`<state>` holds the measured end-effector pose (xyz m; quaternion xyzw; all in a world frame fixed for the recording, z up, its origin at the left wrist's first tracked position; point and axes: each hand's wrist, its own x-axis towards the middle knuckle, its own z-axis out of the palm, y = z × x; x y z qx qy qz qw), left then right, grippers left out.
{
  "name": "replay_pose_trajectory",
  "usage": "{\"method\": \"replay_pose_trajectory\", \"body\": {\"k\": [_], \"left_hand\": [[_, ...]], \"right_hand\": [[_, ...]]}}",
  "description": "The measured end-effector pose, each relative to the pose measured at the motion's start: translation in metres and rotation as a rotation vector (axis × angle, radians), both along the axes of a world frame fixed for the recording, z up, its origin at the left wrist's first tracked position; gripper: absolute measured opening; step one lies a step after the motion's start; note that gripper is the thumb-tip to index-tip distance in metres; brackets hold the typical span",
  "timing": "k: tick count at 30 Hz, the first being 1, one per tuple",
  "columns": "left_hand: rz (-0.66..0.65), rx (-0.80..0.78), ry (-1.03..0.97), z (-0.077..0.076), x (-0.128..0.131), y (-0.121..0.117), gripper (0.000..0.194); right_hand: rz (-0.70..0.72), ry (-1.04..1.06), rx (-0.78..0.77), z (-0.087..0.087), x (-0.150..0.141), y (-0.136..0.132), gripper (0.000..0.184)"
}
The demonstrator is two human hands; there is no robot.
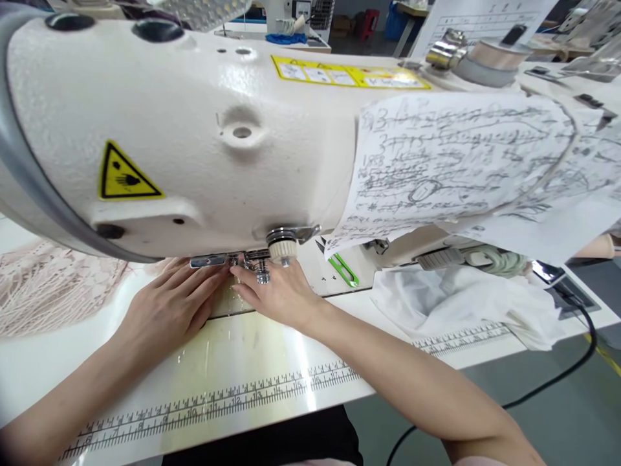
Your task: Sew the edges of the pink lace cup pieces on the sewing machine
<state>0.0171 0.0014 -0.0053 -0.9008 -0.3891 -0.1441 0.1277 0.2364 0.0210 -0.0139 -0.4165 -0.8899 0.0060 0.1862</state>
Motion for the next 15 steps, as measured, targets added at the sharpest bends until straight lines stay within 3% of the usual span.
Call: {"method": "replay_pose_trajectory", "body": {"k": [15], "left_hand": [[0.004, 0.000, -0.016, 0.0010, 0.0014, 0.0010, 0.037]], "right_hand": [[0.009, -0.039, 0.092, -0.0031, -0.0006, 0.0006, 0.037]]}}
